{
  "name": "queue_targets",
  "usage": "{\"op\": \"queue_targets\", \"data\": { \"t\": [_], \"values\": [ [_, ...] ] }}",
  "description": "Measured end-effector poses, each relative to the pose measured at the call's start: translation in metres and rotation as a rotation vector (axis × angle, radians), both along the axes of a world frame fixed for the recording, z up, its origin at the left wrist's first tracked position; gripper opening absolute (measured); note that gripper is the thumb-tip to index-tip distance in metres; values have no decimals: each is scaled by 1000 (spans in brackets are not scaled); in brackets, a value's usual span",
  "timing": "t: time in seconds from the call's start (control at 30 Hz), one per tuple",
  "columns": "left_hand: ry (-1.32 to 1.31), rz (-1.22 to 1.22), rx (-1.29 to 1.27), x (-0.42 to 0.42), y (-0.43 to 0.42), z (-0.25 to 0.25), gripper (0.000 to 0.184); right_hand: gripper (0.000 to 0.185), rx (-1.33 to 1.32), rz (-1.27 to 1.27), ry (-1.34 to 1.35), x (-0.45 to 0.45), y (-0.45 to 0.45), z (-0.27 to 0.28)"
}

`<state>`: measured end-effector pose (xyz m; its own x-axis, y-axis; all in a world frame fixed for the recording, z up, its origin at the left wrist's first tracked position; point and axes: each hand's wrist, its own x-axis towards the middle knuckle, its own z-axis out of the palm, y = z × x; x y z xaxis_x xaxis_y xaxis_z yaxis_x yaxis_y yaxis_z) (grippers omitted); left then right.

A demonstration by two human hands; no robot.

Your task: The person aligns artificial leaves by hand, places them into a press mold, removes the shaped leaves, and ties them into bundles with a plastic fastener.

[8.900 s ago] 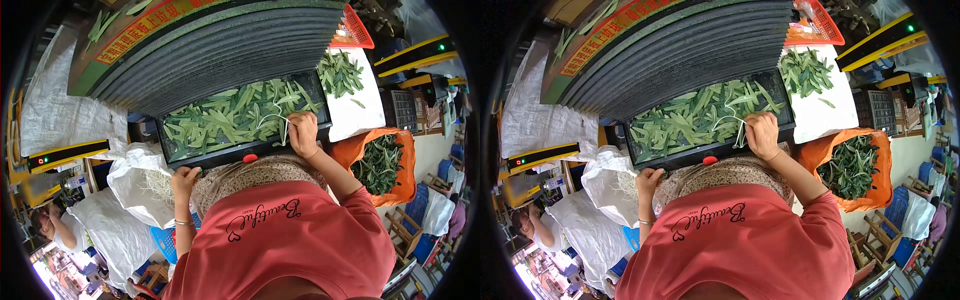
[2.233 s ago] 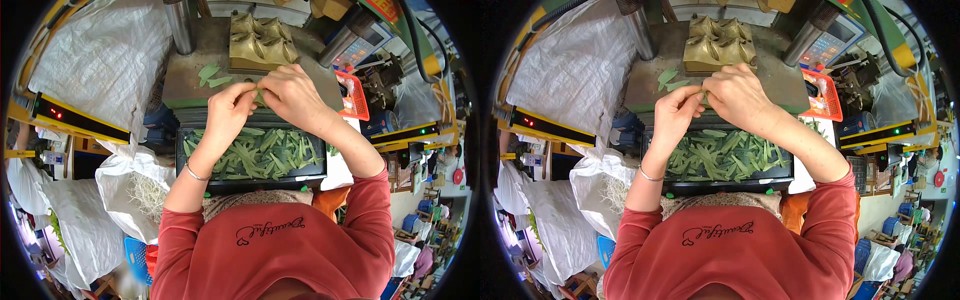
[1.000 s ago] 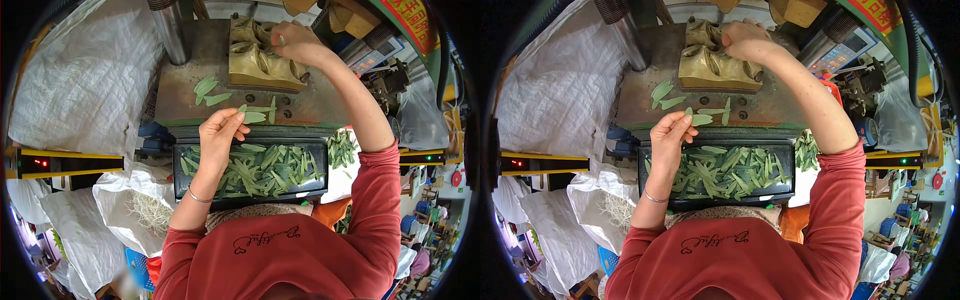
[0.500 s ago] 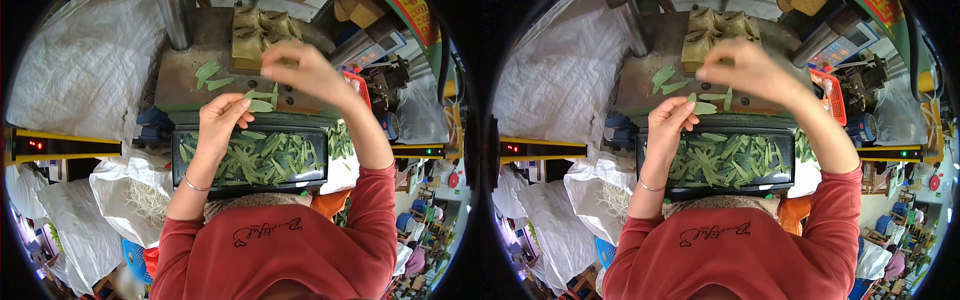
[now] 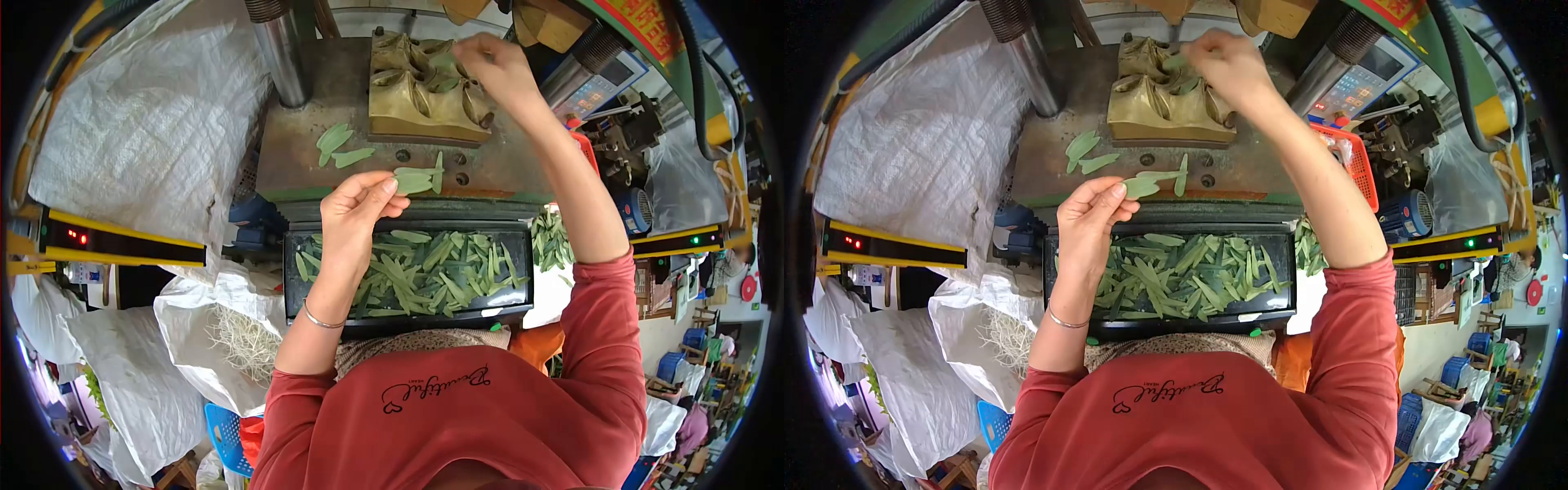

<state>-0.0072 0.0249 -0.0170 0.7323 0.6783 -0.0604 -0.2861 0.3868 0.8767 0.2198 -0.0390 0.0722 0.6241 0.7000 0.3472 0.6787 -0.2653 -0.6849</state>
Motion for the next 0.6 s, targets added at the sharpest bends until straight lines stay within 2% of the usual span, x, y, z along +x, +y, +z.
{"op": "queue_targets", "data": {
  "t": [0.03,0.1,0.13,0.27,0.47,0.6],
  "values": [
    [5,-8,-17,1,3,-1,12,27,0,0,1,19,10,-5],
    [15,-23,-52,4,10,-4,12,25,119,-65,-222,53,30,-21],
    [16,-22,-53,7,14,-5,12,25,119,-64,-221,59,36,-22],
    [23,-82,-84,12,26,-13,13,22,-268,-204,-362,75,59,-32],
    [-16,-82,-124,18,30,-23,13,18,-222,-164,-546,116,79,-62],
    [-27,2,-196,19,28,-20,13,17,-453,-131,-561,113,85,-57]
  ]
}}
